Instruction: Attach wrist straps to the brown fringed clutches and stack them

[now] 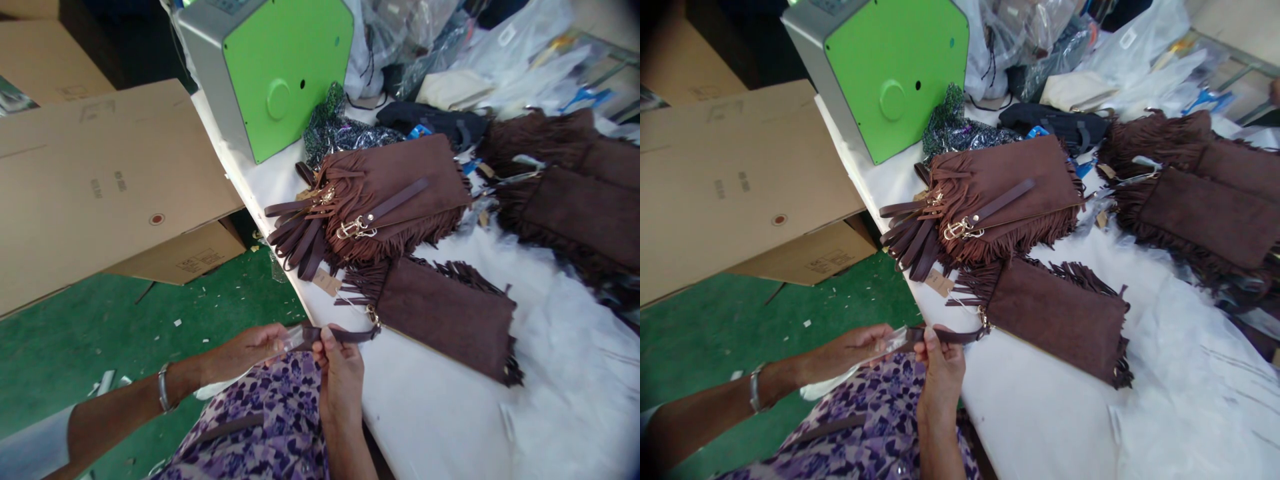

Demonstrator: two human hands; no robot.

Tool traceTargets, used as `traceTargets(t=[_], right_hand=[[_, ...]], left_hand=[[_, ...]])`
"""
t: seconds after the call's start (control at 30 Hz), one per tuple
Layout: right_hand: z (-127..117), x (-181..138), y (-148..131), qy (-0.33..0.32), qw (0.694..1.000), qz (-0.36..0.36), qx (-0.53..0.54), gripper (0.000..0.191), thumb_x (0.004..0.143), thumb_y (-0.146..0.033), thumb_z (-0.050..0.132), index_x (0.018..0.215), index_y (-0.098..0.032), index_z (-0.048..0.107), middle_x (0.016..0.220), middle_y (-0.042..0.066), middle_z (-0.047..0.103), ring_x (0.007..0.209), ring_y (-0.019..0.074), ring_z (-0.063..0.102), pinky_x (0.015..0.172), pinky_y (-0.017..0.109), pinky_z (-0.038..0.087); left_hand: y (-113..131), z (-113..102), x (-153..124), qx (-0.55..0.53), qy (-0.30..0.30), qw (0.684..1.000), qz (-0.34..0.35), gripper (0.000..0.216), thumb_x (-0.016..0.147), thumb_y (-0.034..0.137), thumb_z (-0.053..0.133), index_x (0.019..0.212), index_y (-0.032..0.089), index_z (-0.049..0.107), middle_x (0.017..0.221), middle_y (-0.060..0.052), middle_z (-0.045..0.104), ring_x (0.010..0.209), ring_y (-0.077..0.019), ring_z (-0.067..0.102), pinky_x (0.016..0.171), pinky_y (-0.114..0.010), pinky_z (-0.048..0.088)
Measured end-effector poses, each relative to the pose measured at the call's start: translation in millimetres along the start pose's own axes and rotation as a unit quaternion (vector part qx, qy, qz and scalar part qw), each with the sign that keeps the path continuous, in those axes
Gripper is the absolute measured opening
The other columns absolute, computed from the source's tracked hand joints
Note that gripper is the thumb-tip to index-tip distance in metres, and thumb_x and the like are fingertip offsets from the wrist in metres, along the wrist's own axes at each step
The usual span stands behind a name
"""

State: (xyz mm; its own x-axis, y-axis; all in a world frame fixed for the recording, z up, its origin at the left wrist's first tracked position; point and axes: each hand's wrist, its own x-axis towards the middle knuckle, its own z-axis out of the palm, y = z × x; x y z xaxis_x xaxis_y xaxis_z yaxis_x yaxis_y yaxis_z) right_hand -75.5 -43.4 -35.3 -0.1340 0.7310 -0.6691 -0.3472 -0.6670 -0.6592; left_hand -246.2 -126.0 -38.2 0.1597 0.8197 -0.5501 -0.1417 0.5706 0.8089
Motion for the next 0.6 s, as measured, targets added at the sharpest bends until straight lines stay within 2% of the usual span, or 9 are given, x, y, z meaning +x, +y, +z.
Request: traceTargets(t=[0.2,0.4,0.6], right_hand=[[-2.3,0.8,2.3,-0.005,0.999,-0.004,-0.039,0.043,0.066,-0.037,0.086,0.095,-0.016,0.062,0.064,-0.003,0.064,0.054,0.0076,0.056,0.048,0.016,0.044],[-3.5,0.5,1.2,0.005,0.996,-0.022,-0.087,0.045,0.065,-0.042,0.086,0.093,-0.015,0.063,0.061,-0.003,0.063,0.05,0.0086,0.055,0.046,0.019,0.044],[-7.1,1.8,8.7,-0.026,0.992,-0.028,-0.117,0.042,0.069,-0.043,0.083,0.095,-0.018,0.062,0.064,-0.003,0.065,0.049,0.0089,0.054,0.044,0.018,0.04]], left_hand=[[5.6,0.9,0.2,0.02,0.022,1.0,-0.004,0.049,0.089,0.061,0.053,0.106,0.015,0.057,0.082,0.001,0.049,0.072,-0.013,0.041,0.062,-0.022,0.031],[7.8,1.6,0.2,0.078,0.052,0.996,0.007,0.046,0.092,0.058,0.049,0.111,0.017,0.058,0.087,0.0,0.056,0.075,-0.0143,0.046,0.064,-0.022,0.033],[18.1,9.8,-0.9,0.144,0.086,0.985,0.047,0.038,0.094,0.05,0.048,0.108,0.018,0.062,0.098,-0.002,0.064,0.089,-0.0191,0.055,0.076,-0.024,0.04]])
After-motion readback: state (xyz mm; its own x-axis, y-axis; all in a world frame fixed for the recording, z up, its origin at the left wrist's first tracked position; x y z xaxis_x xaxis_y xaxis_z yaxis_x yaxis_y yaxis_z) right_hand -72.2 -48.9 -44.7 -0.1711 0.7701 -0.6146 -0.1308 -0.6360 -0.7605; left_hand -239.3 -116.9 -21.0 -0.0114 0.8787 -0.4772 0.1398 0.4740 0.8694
